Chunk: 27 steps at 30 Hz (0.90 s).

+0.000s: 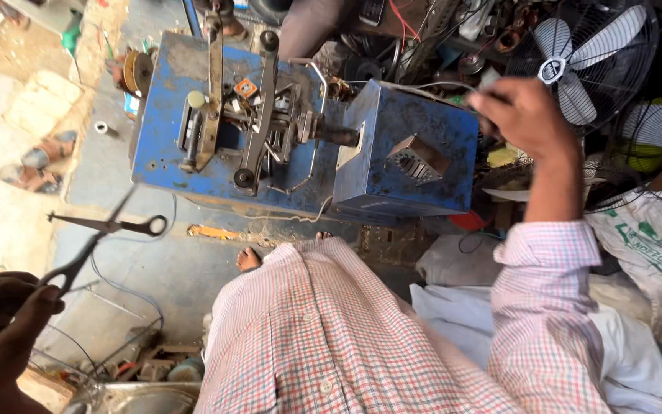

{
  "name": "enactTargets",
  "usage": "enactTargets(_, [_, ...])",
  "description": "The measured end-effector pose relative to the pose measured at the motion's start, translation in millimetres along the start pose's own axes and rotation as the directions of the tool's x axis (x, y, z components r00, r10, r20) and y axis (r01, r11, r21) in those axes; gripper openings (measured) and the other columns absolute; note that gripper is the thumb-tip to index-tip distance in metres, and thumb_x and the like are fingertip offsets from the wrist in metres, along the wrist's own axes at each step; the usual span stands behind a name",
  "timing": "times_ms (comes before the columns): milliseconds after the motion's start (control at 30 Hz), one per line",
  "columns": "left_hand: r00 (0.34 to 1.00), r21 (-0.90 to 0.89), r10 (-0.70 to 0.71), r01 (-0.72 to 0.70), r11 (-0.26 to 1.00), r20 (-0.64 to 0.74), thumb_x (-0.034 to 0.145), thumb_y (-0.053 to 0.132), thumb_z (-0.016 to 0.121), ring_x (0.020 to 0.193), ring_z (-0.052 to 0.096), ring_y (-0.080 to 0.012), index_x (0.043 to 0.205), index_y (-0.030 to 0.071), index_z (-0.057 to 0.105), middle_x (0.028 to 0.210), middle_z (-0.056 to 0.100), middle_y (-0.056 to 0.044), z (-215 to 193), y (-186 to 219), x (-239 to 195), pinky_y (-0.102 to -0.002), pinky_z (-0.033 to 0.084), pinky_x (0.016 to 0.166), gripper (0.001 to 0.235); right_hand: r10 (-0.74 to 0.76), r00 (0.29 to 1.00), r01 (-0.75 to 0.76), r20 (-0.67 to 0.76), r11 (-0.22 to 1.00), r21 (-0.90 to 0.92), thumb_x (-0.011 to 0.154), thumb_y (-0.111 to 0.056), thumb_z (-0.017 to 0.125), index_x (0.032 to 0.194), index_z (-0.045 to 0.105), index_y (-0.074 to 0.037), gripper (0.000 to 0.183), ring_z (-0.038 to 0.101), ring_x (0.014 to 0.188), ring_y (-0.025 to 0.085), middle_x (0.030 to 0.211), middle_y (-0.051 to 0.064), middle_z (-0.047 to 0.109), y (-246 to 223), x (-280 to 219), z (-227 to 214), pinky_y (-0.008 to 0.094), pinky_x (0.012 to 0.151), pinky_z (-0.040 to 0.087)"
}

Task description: The person cuts insulation paper strips with scissors and inserts the paper strips into the slots of a motor stator core by hand.

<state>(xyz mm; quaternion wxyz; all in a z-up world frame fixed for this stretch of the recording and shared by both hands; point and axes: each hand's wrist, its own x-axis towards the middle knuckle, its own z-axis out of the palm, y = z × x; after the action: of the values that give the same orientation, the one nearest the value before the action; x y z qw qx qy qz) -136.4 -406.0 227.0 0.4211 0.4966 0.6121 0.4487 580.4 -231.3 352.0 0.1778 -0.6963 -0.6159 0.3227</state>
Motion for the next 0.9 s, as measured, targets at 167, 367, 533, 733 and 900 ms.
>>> enactTargets(167, [0.998, 0.063, -0.032, 0.035, 0.997, -0.058, 0.108, -0.003, 0.075, 0.092, 0.071, -0.0183, 0.106, -0.006, 0.059, 0.098, 0.066, -0.014, 8.3, 2.6, -4.6, -0.028, 0.058, 0.09, 0.017, 0.121, 0.989, -0.144, -0.088, 0.932, -0.331, 0.099, -0.032, 0.075, 0.119, 0.078, -0.007, 0.032, 0.068, 0.073, 0.021, 0.088, 0.014, 0.076, 78.8, 1.2, -12.7, 0.039, 0.065, 0.053])
enactTargets(367, [0.998, -0.147, 0.056, -0.054, 0.988, 0.008, 0.104, -0.005, 0.076, 0.084, 0.073, -0.0164, 0.104, -0.003, 0.061, 0.098, 0.07, -0.013, 60.2, 33.9, 24.0, -0.026, 0.061, 0.082, 0.016, 0.225, 0.963, -0.139, 0.151, 0.889, -0.437, 0.09, -0.035, 0.077, 0.119, 0.079, -0.016, 0.034, 0.075, 0.093, 0.025, 0.105, 0.011, 0.079, 91.5, -13.1, 0.3, 0.042, 0.087, 0.058])
enactTargets(533, [0.994, -0.192, 0.105, -0.105, 0.976, -0.009, 0.101, -0.011, 0.078, 0.082, 0.073, -0.0204, 0.102, -0.011, 0.064, 0.096, 0.071, -0.018, 102.9, 66.5, 18.3, -0.027, 0.06, 0.073, 0.014, 0.112, 0.988, -0.088, 0.102, 0.973, -0.216, 0.085, -0.028, 0.08, 0.11, 0.076, -0.008, 0.032, 0.075, 0.09, 0.021, 0.099, 0.01, 0.079, 95.3, -33.4, 16.7, 0.037, 0.081, 0.058])
enactTargets(733, [0.99, -0.273, 0.139, -0.135, 0.953, -0.004, 0.096, -0.013, 0.076, 0.083, 0.073, -0.0195, 0.103, -0.012, 0.065, 0.098, 0.071, -0.018, 122.6, 72.5, 12.6, -0.03, 0.063, 0.076, 0.013, 0.043, 0.997, -0.057, -0.065, 0.971, -0.233, 0.095, -0.019, 0.075, 0.105, 0.072, -0.002, 0.02, 0.07, 0.08, 0.02, 0.091, 0.013, 0.075, 84.7, -2.3, 23.4, 0.038, 0.073, 0.056])
enactTargets(900, [0.988, -0.297, 0.153, -0.138, 0.945, 0.027, 0.097, -0.016, 0.076, 0.082, 0.072, -0.0196, 0.105, -0.014, 0.065, 0.096, 0.071, -0.017, 127.9, 59.7, 17.3, -0.031, 0.062, 0.078, 0.013, -0.511, 0.836, 0.482, -0.198, 0.858, -0.177, 0.103, -0.014, 0.068, 0.114, 0.073, -0.005, 0.016, 0.072, 0.086, 0.021, 0.106, 0.01, 0.076, 21.6, 51.1, 36.1, 0.036, 0.077, 0.057])
